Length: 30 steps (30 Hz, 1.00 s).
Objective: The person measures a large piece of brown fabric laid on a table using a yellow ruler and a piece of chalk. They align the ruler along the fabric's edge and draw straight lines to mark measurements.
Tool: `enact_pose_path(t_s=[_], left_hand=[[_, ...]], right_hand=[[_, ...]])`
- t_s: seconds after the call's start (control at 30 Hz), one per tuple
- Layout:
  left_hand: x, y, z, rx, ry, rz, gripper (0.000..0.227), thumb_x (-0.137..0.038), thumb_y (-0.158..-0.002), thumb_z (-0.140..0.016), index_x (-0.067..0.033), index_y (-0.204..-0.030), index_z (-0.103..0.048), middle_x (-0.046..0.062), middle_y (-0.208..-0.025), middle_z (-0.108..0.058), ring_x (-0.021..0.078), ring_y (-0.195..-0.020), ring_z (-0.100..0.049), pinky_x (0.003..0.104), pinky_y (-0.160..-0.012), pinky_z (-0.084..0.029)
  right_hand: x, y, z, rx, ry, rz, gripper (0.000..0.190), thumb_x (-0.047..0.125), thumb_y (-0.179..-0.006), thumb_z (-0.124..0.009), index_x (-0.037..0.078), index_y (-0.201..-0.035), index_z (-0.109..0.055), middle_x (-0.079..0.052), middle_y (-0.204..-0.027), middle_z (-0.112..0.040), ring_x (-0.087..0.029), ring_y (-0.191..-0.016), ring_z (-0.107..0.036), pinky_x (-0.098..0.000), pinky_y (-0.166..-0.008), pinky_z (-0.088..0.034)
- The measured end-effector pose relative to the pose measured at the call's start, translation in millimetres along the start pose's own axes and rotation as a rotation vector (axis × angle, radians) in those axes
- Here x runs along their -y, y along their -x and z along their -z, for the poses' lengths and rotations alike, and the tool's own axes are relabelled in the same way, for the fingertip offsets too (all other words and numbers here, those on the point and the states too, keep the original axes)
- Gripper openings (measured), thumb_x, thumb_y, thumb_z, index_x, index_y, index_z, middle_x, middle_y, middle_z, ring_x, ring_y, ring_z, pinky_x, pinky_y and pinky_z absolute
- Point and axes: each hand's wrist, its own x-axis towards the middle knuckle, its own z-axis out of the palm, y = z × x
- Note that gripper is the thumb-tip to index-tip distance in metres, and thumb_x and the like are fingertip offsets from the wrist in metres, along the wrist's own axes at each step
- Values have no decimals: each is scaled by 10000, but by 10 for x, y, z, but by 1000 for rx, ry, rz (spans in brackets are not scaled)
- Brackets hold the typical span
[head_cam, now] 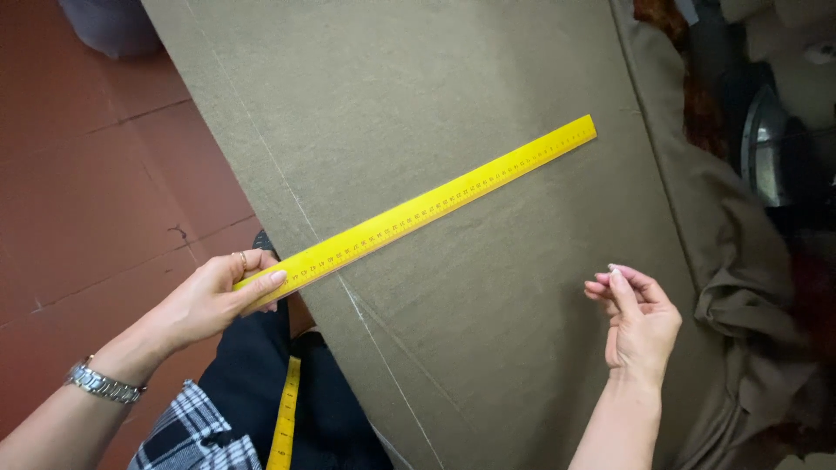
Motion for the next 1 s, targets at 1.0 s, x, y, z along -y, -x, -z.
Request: enact_pose_path(t_s=[1.0], left_hand=[[319, 86, -17, -7, 181, -207, 219, -137, -884, -634, 44, -872, -756, 175, -570, -743, 176, -521, -607, 298, -510, -501]], right_hand=[[16, -22, -48, 47, 11, 19, 126, 49, -949, -650, 13, -1065, -615, -181, -880, -669, -264, -773, -720, -352, -732, -635]])
